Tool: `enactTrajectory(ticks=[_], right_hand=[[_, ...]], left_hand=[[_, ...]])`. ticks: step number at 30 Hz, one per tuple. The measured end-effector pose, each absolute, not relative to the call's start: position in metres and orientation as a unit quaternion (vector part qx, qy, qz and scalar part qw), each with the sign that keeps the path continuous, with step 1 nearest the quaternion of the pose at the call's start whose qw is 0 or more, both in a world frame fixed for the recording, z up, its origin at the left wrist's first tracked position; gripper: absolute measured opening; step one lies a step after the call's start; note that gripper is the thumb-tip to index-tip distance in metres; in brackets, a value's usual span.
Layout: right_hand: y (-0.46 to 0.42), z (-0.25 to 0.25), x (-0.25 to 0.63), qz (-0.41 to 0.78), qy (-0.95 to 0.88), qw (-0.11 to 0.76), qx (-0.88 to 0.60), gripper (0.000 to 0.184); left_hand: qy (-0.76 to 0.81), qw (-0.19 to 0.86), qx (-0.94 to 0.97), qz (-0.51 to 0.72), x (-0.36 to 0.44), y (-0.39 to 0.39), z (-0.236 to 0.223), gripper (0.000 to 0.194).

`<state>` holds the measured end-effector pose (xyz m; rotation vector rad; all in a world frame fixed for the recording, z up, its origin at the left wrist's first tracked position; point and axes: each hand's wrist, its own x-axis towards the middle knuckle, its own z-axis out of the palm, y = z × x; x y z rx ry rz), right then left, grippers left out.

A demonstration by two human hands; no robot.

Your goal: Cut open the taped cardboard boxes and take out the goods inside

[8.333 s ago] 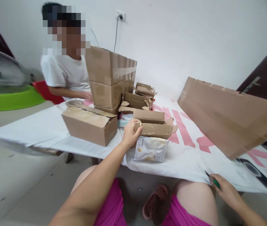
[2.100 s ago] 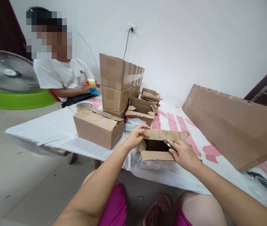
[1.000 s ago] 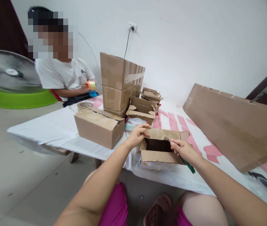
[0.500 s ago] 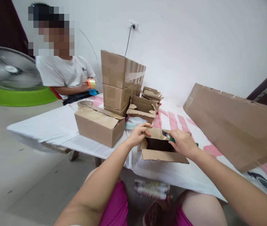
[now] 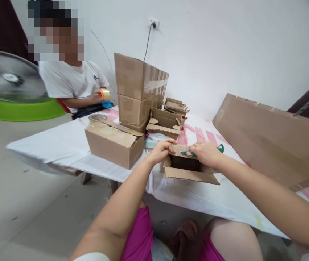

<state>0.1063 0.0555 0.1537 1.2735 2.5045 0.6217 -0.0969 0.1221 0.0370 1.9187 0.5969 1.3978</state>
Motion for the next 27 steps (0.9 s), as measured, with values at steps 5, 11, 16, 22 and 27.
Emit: enactTrajectory(ticks=[5, 11, 16, 22, 27], right_hand=[[0.069, 0.161, 0.107, 0.172, 0.906, 0.145, 0.359, 0.018], [0.076, 0.156, 0.116, 0.077, 0.897, 0.041, 0.434, 0.012], [0.072, 0.153, 0.118, 0.057, 0.869, -0.01, 0.492, 0.011], [0.072, 0.149, 0.111, 0.048, 0.828, -0.067, 0.555, 0.007], [0.085, 0.157, 0.112, 0.034, 0.805, -0.119, 0.581, 0.01]], left_hand=[[0.214, 0.348, 0.74, 0.534, -0.099, 0.12, 0.038, 0.022], [0.213, 0.361, 0.732, 0.537, -0.1, 0.119, 0.038, 0.018], [0.212, 0.375, 0.721, 0.542, -0.099, 0.118, 0.038, 0.018], [0.213, 0.376, 0.725, 0.536, -0.097, 0.116, 0.04, 0.016], [0.203, 0.371, 0.736, 0.528, -0.098, 0.113, 0.04, 0.018]])
